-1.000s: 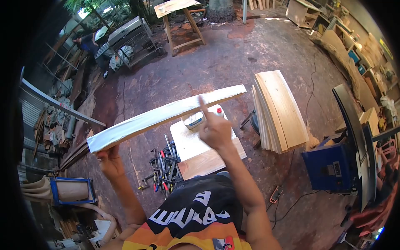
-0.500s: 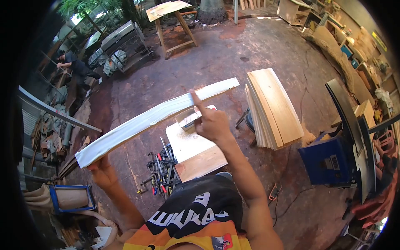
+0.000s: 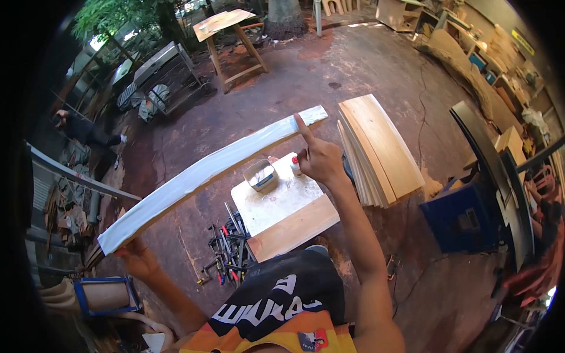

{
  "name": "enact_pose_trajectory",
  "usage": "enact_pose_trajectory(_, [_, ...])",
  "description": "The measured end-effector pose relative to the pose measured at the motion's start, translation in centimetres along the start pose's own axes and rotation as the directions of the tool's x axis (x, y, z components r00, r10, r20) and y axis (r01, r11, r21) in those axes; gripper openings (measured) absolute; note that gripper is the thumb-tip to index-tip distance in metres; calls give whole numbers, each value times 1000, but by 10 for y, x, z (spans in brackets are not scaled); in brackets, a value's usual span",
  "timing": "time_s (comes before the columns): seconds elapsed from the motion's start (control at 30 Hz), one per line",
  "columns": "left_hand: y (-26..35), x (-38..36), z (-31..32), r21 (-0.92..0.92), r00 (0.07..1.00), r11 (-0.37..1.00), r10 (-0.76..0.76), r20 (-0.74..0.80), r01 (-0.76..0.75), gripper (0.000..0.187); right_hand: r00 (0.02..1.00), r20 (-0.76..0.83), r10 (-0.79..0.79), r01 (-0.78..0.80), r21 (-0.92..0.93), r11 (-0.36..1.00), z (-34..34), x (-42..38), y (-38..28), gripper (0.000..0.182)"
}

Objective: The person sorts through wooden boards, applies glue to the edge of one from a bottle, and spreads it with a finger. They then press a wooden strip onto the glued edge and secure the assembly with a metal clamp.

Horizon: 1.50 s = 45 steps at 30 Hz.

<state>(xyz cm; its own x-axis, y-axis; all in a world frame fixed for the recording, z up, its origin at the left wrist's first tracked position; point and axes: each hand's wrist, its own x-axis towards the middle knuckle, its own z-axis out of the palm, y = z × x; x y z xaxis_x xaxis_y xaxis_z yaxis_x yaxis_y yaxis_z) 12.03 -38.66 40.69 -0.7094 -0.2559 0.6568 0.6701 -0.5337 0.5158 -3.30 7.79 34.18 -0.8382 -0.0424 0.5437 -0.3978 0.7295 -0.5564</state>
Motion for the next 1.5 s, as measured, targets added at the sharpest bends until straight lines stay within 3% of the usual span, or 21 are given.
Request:
enact_pose_trajectory(0.03, [2, -1, 3, 28, 999, 1000, -3, -35, 4, 54, 999, -21, -46, 47, 36, 998, 2, 1, 2, 89])
enact_pose_trajectory(0.17, [3, -11, -4, 37, 993, 999, -6, -117, 11, 53, 972, 5, 237, -232, -189, 954, -1, 5, 47, 89])
enact_pose_trajectory(0.2, [1, -14, -9, 62, 987, 998, 12, -162, -2, 53, 965, -6, 263, -261, -144, 955, -6, 6, 42, 88])
enact_pose_trajectory(0.23, [-1, -16, -14, 88, 978, 996, 28, -204, -10, 53, 982, 4, 190, -189, -97, 977, -7, 9, 37, 87])
enact_pose_trajectory(0.33, [5, -15, -14, 34, 992, 999, -13, -122, 17, 51, 997, 59, 49, -48, -14, 999, -6, 8, 34, 84])
enact_pose_trajectory(0.43, [7, -13, -6, 46, 995, 999, -15, -100, 19, 50, 993, 33, 110, -104, -149, 983, -8, 14, 51, 83])
enact_pose_trajectory(0.53, [9, -12, -5, -1, 997, 998, -55, -45, 55, 48, 996, 68, 59, -50, -125, 991, -10, 10, 50, 82])
enact_pose_trajectory(0.63, [9, -16, -9, 10, 999, 1000, -23, -37, 24, 50, 979, 154, 136, -118, -120, 986, -13, 9, 50, 81])
enact_pose_trajectory(0.73, [9, -20, -13, 62, 994, 998, -26, -105, 33, 51, 976, 51, 213, -203, -151, 967, -13, 7, 59, 80])
enact_pose_trajectory(0.83, [11, -22, -16, 18, 993, 999, -44, -112, 47, 53, 990, 119, 74, -66, -69, 995, -9, -1, 57, 80])
enact_pose_trajectory(0.93, [13, -20, -17, -2, 993, 997, -72, -89, 72, 52, 982, 66, 177, -152, -286, 946, -5, -1, 61, 81])
enact_pose_trajectory(1.03, [11, -22, -20, 125, 986, 991, -27, -165, 48, 55, 978, 107, 178, -155, -193, 969, -8, 1, 42, 81])
enact_pose_trajectory(1.13, [6, -22, -25, 116, 986, 992, -24, -162, 43, 59, 967, 167, 192, -182, -72, 981, 13, -5, 21, 82])
enact_pose_trajectory(1.3, [-9, -20, -9, 172, 993, 983, -43, -110, 62, 62, 968, 181, 171, -230, 388, 893, 46, -20, -49, 89])
enact_pose_trajectory(1.37, [-17, -23, -6, 198, 988, 978, -38, -152, 68, 67, 964, 214, 158, -231, 382, 895, 54, -24, -75, 89])
enact_pose_trajectory(1.43, [-22, -27, -7, 235, 964, 969, -16, -266, 81, 78, 961, 278, -6, -151, 539, 829, 59, -31, -100, 89])
enact_pose_trajectory(1.5, [-26, -29, -9, 226, 964, 970, -21, -266, 83, 77, 920, 359, -153, -131, 653, 746, 45, -40, -123, 89])
